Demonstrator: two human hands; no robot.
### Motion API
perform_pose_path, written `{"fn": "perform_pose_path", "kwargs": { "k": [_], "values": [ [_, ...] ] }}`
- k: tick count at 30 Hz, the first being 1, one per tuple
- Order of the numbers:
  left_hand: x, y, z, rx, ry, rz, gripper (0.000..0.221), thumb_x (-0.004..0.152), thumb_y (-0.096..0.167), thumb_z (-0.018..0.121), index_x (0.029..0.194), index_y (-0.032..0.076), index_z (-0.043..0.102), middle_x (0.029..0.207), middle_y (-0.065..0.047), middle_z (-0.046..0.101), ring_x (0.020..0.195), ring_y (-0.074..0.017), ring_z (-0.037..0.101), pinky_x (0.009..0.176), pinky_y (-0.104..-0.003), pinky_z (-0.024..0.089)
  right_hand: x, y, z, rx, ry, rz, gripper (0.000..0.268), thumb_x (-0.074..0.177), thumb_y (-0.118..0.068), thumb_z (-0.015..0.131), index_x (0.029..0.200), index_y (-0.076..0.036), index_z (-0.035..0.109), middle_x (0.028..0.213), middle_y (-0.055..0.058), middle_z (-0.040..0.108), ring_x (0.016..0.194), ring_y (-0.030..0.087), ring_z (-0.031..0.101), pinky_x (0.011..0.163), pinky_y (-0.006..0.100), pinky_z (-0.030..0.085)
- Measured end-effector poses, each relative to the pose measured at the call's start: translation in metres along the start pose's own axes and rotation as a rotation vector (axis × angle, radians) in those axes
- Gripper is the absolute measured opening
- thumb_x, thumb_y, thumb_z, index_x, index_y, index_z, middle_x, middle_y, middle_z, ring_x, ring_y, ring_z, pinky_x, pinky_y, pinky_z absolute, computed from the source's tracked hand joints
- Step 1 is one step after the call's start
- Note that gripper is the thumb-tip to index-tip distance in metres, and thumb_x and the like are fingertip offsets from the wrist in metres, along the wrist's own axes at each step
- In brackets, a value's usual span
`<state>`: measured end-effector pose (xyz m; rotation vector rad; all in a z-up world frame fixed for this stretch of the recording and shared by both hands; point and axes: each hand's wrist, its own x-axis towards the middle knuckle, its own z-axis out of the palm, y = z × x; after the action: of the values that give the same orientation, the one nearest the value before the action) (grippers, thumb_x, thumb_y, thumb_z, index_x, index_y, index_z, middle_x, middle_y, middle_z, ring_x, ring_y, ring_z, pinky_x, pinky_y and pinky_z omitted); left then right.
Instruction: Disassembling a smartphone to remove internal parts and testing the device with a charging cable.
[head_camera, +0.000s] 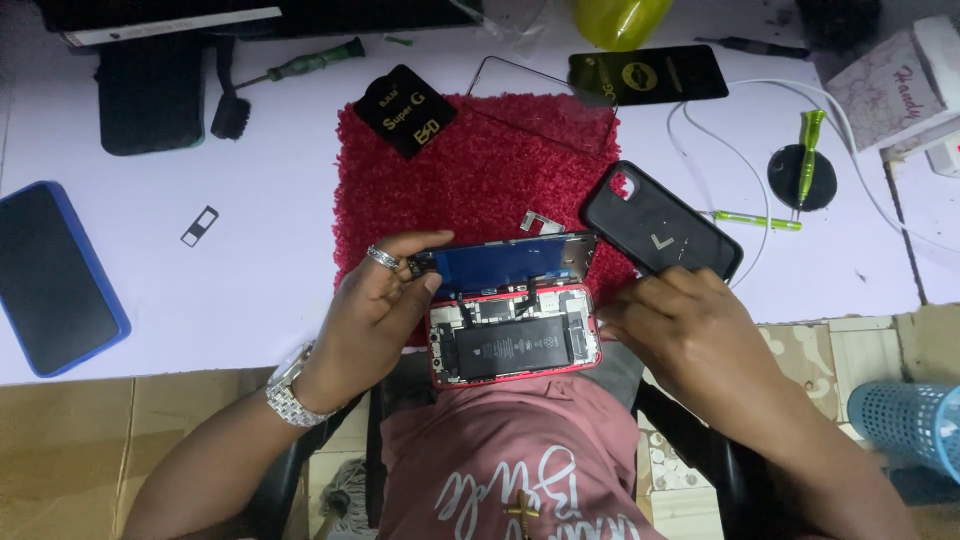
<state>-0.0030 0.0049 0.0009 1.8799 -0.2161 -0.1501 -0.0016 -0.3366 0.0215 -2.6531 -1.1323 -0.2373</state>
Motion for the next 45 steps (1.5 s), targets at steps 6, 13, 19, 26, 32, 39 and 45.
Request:
{"fn": "perform_pose_path", "kwargs": {
  "k": [6,13,19,26,32,39,45],
  "values": [
    [0.0,0.003,0.0,-0.023,-0.009,-0.015,0.036,0.11,0.019,0.056,0.145,0.014,0.061,0.088,0.002,0.065,0.069,-0.0057,0.053,0.064,-0.023,0.046,0.004,-0.003,-0.006,0.083,-0.061,0.017,0.015,0.103,-0.023,0.07,0.093,-0.012,0.072,0.09,0.002,0.068,0.081,0.027,0.061,0.07,0.041,0.044],
    [0.0,0.0,0.0,0.033,-0.006,-0.01,0.035,0.11,0.017,0.058,0.145,0.014,0.062,0.083,0.005,0.061,0.061,-0.0047,0.043,0.06,-0.023,0.039,0.003,0.0,0.003,0.126,-0.115,0.031,0.013,0.103,-0.023,0.068,0.106,-0.01,0.071,0.1,0.005,0.068,0.087,0.03,0.063,0.074,0.043,0.049],
    [-0.001,-0.001,0.0,0.034,-0.004,0.014,0.035,0.11,0.019,0.058,0.145,0.015,0.062,0.079,0.008,0.052,0.063,-0.0043,0.04,0.06,-0.023,0.037,0.005,-0.005,0.008,0.123,-0.097,0.064,0.005,0.096,-0.015,0.071,0.101,-0.012,0.071,0.095,0.003,0.066,0.083,0.027,0.059,0.07,0.041,0.044],
    [-0.001,0.001,0.0,0.027,-0.002,-0.017,0.036,0.11,0.019,0.057,0.145,0.016,0.062,0.084,0.006,0.057,0.065,-0.0054,0.042,0.062,-0.024,0.039,0.006,-0.007,0.01,0.148,-0.082,0.096,0.006,0.092,-0.01,0.07,0.098,-0.01,0.07,0.09,0.005,0.062,0.081,0.027,0.058,0.071,0.04,0.044],
    [0.0,0.003,0.001,0.013,-0.002,0.012,0.036,0.11,0.017,0.058,0.145,0.014,0.061,0.105,0.003,0.064,0.072,-0.0051,0.049,0.07,-0.023,0.044,0.005,-0.01,0.01,0.181,-0.075,0.1,0.009,0.095,-0.01,0.07,0.103,-0.007,0.071,0.094,0.009,0.065,0.083,0.03,0.061,0.074,0.042,0.048],
    [-0.001,0.001,0.001,0.024,0.002,0.002,0.037,0.11,0.018,0.058,0.146,0.014,0.061,0.093,0.005,0.064,0.066,-0.0046,0.044,0.064,-0.022,0.041,0.004,-0.013,0.01,0.172,-0.074,0.122,0.005,0.097,-0.011,0.068,0.095,-0.007,0.065,0.095,0.01,0.062,0.083,0.032,0.059,0.073,0.044,0.045],
    [-0.001,-0.001,0.001,0.036,0.002,0.027,0.036,0.11,0.019,0.058,0.146,0.014,0.061,0.093,0.005,0.064,0.066,-0.0045,0.043,0.065,-0.022,0.041,0.002,-0.013,0.012,0.179,-0.102,0.151,0.005,0.098,-0.014,0.067,0.097,-0.009,0.065,0.096,0.009,0.062,0.085,0.031,0.059,0.076,0.044,0.045]
  ]
}}
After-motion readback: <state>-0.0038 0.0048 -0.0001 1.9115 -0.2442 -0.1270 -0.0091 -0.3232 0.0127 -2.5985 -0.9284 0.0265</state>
